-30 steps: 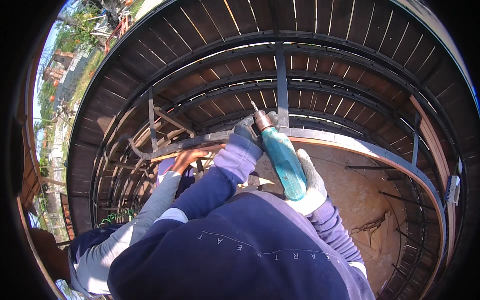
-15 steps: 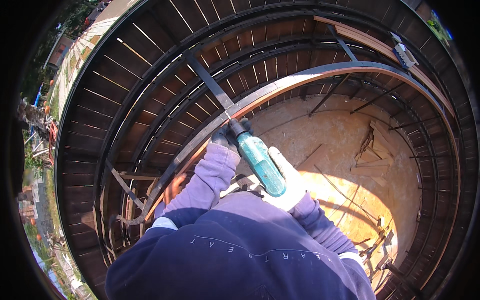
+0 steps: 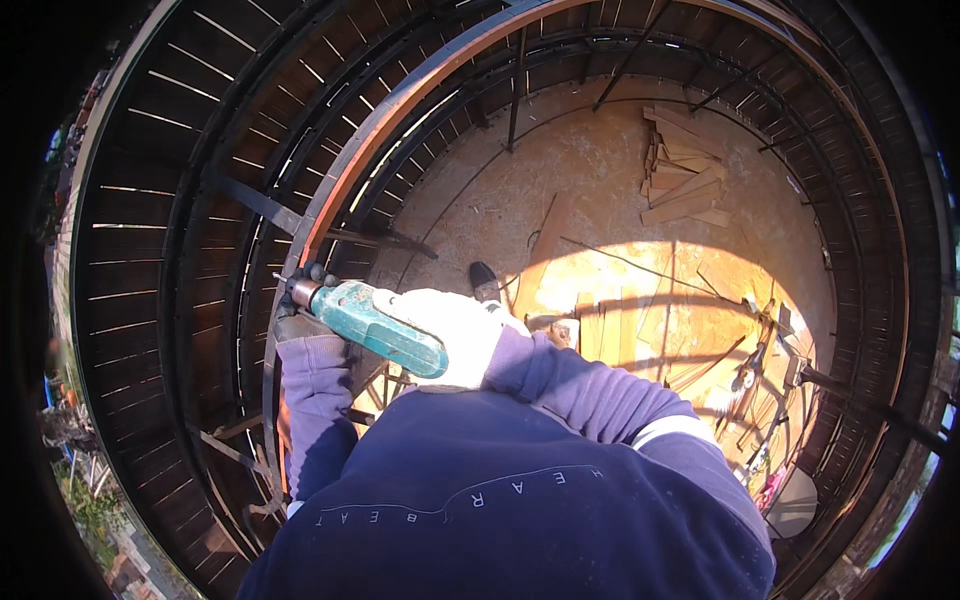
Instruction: The person uses a power drill to secure curved wooden slats onto a circular metal frame. They pick up screws from a box and drill them through the wood into the metal structure while another person assists by holding the slats in place.
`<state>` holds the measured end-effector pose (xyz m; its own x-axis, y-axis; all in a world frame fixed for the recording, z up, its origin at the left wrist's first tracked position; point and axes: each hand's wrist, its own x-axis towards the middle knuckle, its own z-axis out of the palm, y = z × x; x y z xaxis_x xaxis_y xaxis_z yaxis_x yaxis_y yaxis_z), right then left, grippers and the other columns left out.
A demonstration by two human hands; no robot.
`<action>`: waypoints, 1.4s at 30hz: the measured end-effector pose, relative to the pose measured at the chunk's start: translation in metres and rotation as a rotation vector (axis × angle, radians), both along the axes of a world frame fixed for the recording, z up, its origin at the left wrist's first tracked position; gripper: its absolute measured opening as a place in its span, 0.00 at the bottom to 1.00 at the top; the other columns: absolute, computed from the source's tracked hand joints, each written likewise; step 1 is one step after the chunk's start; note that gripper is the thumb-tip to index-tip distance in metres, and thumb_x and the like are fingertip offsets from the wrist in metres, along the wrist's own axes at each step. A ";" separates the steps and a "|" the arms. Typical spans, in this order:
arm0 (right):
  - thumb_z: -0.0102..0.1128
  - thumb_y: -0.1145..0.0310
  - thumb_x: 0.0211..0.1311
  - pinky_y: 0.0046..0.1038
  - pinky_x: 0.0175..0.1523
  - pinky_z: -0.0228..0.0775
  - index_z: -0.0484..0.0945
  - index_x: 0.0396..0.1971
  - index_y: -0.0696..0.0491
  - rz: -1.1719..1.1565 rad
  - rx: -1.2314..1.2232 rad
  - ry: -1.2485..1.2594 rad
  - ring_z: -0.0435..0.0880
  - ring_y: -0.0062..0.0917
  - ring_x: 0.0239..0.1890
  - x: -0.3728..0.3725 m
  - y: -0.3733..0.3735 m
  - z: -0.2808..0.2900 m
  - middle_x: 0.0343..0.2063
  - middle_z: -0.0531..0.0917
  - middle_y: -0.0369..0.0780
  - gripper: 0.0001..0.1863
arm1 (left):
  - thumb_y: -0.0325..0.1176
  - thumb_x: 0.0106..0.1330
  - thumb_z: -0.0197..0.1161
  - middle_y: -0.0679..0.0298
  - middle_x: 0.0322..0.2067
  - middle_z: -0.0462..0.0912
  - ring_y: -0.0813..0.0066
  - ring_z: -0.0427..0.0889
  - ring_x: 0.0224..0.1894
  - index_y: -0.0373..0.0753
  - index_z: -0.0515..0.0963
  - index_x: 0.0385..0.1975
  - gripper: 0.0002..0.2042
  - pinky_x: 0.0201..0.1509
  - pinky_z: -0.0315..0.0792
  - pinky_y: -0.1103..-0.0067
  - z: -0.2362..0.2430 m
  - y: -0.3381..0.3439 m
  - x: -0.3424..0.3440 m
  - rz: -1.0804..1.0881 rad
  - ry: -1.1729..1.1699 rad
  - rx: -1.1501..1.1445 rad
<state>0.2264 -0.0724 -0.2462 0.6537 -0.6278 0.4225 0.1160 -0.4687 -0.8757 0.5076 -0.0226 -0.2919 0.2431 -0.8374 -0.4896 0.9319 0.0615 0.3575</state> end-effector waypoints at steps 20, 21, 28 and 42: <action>0.81 0.56 0.45 0.35 0.73 0.60 0.58 0.70 0.64 0.296 0.654 0.311 0.70 0.36 0.69 -0.032 0.006 -0.012 0.65 0.72 0.52 0.56 | 0.34 0.74 0.55 0.52 0.53 0.83 0.53 0.81 0.58 0.37 0.76 0.53 0.13 0.61 0.78 0.56 -0.023 0.071 -0.028 0.560 0.033 0.244; 0.81 0.55 0.46 0.35 0.73 0.59 0.58 0.70 0.64 0.341 0.625 0.333 0.70 0.36 0.69 -0.029 0.008 -0.016 0.65 0.71 0.52 0.56 | 0.34 0.74 0.54 0.51 0.53 0.82 0.52 0.81 0.58 0.37 0.75 0.54 0.13 0.61 0.77 0.55 -0.029 0.082 -0.029 0.587 0.032 0.192; 0.78 0.58 0.47 0.35 0.74 0.57 0.58 0.70 0.64 0.462 0.487 0.351 0.67 0.38 0.71 -0.009 0.026 -0.047 0.67 0.69 0.52 0.54 | 0.34 0.71 0.57 0.41 0.59 0.76 0.43 0.74 0.64 0.35 0.70 0.57 0.17 0.67 0.71 0.49 -0.048 0.115 -0.022 0.582 -0.052 0.023; 0.78 0.55 0.53 0.35 0.74 0.56 0.55 0.71 0.65 0.505 0.339 0.315 0.67 0.36 0.70 -0.003 0.040 -0.053 0.67 0.69 0.51 0.53 | 0.37 0.75 0.52 0.43 0.60 0.76 0.48 0.77 0.62 0.35 0.67 0.62 0.20 0.68 0.71 0.52 -0.031 0.131 -0.028 0.467 -0.042 0.018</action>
<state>0.2230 -0.0326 -0.2988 0.9607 -0.2777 -0.0016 -0.0358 -0.1181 -0.9924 0.4791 0.1088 -0.3232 0.6117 -0.6255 -0.4843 0.7907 0.4642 0.3991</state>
